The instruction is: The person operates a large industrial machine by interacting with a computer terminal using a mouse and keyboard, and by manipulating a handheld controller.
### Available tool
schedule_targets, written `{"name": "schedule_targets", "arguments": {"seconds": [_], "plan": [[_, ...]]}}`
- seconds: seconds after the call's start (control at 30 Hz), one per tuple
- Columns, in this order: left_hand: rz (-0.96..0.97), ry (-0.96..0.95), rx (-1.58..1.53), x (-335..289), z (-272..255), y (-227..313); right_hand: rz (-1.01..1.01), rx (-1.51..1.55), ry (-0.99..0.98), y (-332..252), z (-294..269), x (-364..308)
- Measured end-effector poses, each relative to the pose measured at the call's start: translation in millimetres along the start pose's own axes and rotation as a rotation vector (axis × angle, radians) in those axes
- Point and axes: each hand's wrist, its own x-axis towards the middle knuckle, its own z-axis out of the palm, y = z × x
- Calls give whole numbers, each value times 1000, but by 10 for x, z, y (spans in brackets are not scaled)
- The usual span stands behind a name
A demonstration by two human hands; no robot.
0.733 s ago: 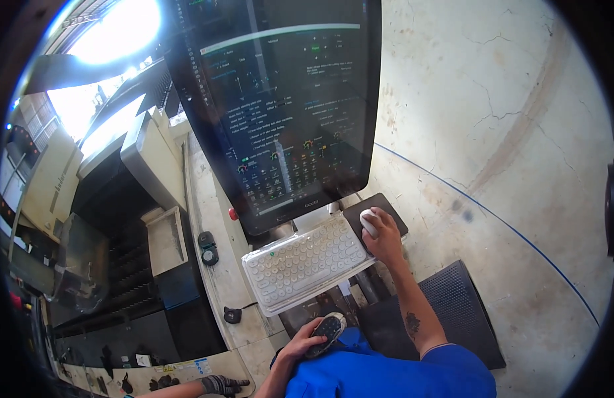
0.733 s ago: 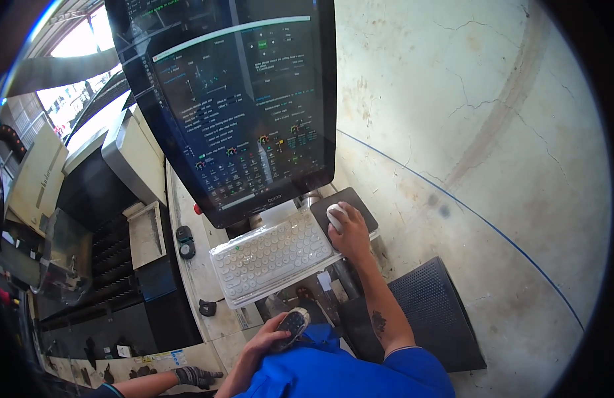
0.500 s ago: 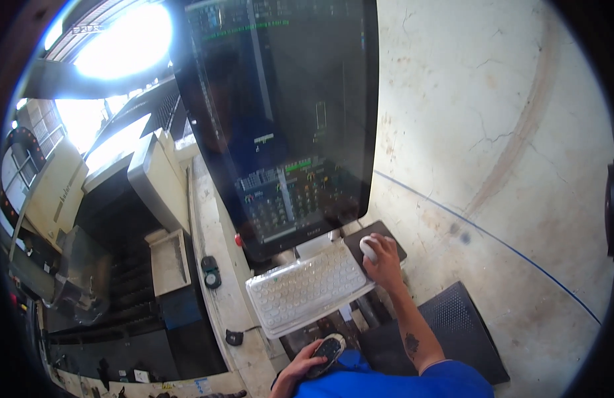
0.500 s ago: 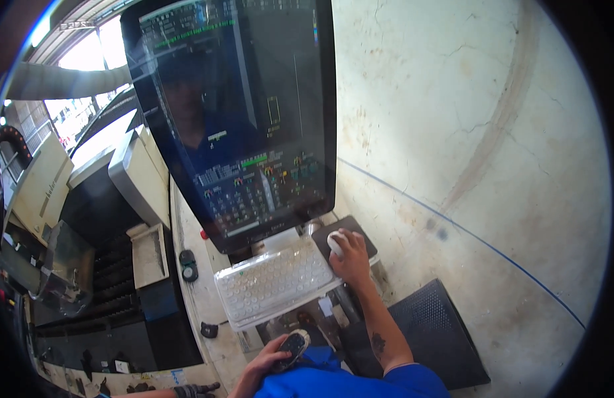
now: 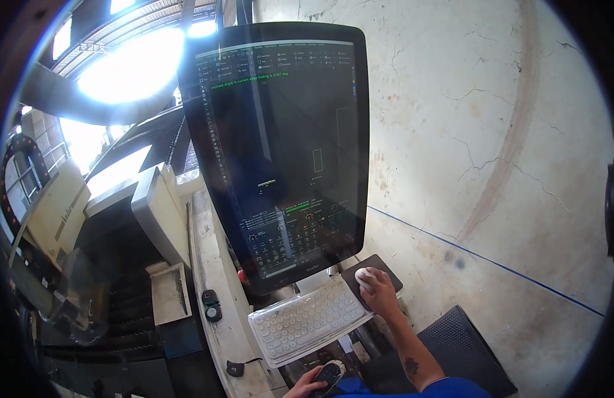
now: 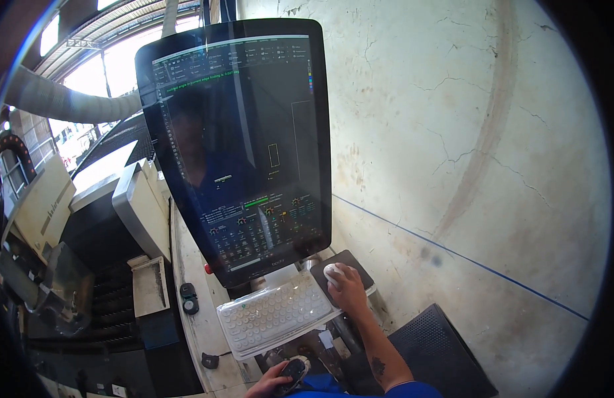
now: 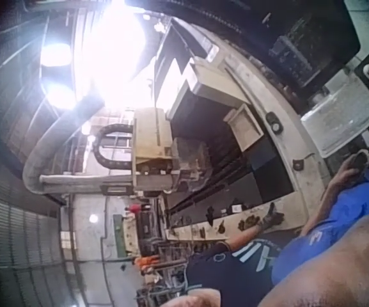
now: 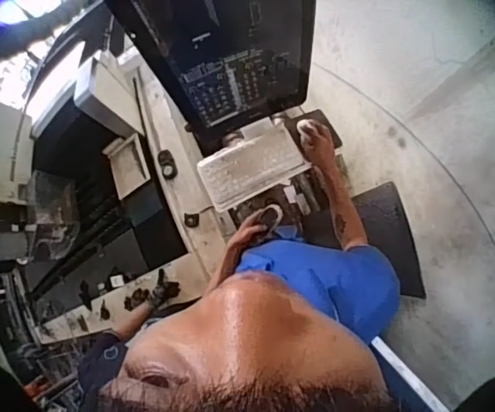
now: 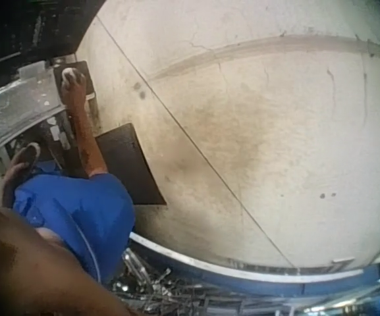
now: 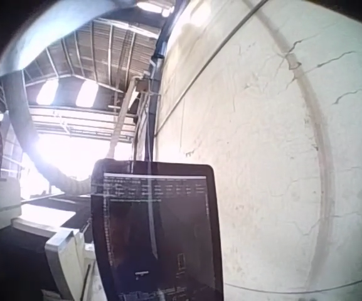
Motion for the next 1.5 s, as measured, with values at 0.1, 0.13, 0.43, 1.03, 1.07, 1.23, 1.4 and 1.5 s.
{"name": "schedule_targets", "arguments": {"seconds": [0.1,0.13,0.43,1.03,1.07,1.23,1.4,1.5], "plan": [[8,18,-15,22,-30,-36,6,8,1,7,26,-1],[43,7,-19,35,-59,-82,3,11,2,-1,33,1],[63,53,7,36,-39,-109,-39,-11,13,26,28,-36],[-72,-3,106,60,-148,-118,-15,2,8,-29,11,-9],[-71,-15,95,70,-151,-119,-17,-2,10,-21,7,-10],[-103,-38,42,72,-154,-124,-15,19,-13,8,6,-7],[-94,-6,106,83,-138,-113,8,19,-29,-12,-3,1],[-109,-32,75,80,-157,-139,-3,10,-25,5,4,-14]]}}
